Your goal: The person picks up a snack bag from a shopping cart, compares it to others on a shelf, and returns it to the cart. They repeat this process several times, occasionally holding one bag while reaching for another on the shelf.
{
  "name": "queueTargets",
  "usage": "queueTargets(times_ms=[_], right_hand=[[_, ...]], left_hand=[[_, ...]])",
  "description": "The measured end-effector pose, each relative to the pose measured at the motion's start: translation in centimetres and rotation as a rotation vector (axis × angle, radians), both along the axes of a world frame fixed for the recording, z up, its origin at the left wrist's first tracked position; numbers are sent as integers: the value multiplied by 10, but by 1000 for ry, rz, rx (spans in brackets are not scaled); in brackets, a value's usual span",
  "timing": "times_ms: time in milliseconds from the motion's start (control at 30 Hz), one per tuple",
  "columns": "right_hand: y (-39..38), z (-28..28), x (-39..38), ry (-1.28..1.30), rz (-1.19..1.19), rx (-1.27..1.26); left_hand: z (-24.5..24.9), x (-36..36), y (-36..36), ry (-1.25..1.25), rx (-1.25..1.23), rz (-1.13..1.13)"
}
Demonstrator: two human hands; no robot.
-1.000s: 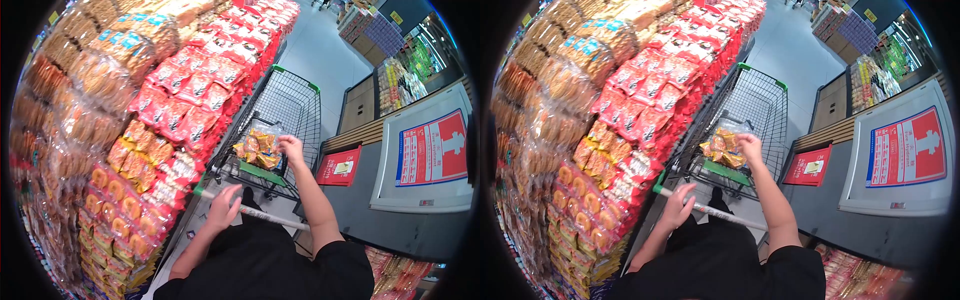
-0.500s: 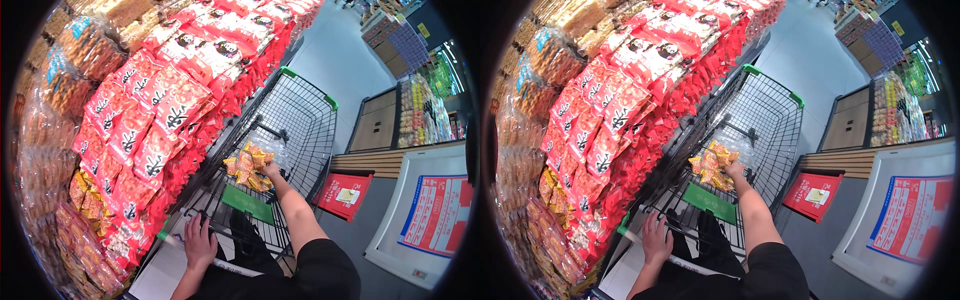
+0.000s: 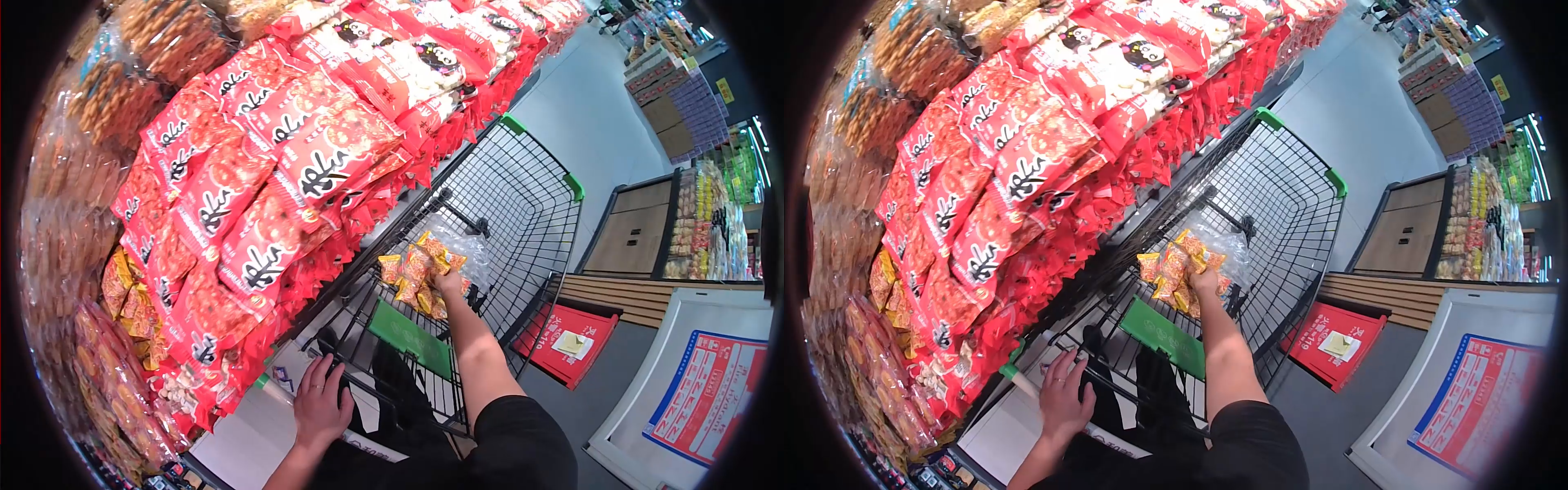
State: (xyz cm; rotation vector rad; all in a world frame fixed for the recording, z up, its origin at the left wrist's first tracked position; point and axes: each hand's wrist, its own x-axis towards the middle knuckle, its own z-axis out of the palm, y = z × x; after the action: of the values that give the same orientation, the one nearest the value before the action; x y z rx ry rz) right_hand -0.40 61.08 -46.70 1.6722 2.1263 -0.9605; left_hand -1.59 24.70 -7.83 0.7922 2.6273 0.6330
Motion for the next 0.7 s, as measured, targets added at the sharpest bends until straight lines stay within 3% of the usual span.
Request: queueTargets(times_ms=[33,100,133,200,233,300,333,400,467,533,600,700], right_hand=[[-3,6,4,-1,-2,9],[-9,23,11,478,-331,-303],[-14,36,18,488,-326,-293],[-29,83,24,790,-99,-154],[-38,117,27,930,8,-96],[-86,251,16,1158,129,58],[-107,316,14,1152,211,166],[-140,402,13,1280,567,579],[-171,447,19,1367,728,785],[-199,476,26,1375,858,867],[-222,489,24,1419,942,965],[-254,508,16,1510,959,928]], left_hand=[[2,0,1,-9,12,8],[6,0,1,-10,30,9],[7,0,0,-2,42,10],[8,1,-4,-3,107,-8],[7,1,-8,53,149,-41],[6,0,-17,-2,277,-59],[4,-1,-21,-61,398,-88],[-7,1,-31,-377,674,-44],[30,-1,-33,-1140,1066,222],[59,-2,-40,-1143,1276,102],[90,-4,-45,-986,1356,54],[116,-11,-64,-889,1283,210]])
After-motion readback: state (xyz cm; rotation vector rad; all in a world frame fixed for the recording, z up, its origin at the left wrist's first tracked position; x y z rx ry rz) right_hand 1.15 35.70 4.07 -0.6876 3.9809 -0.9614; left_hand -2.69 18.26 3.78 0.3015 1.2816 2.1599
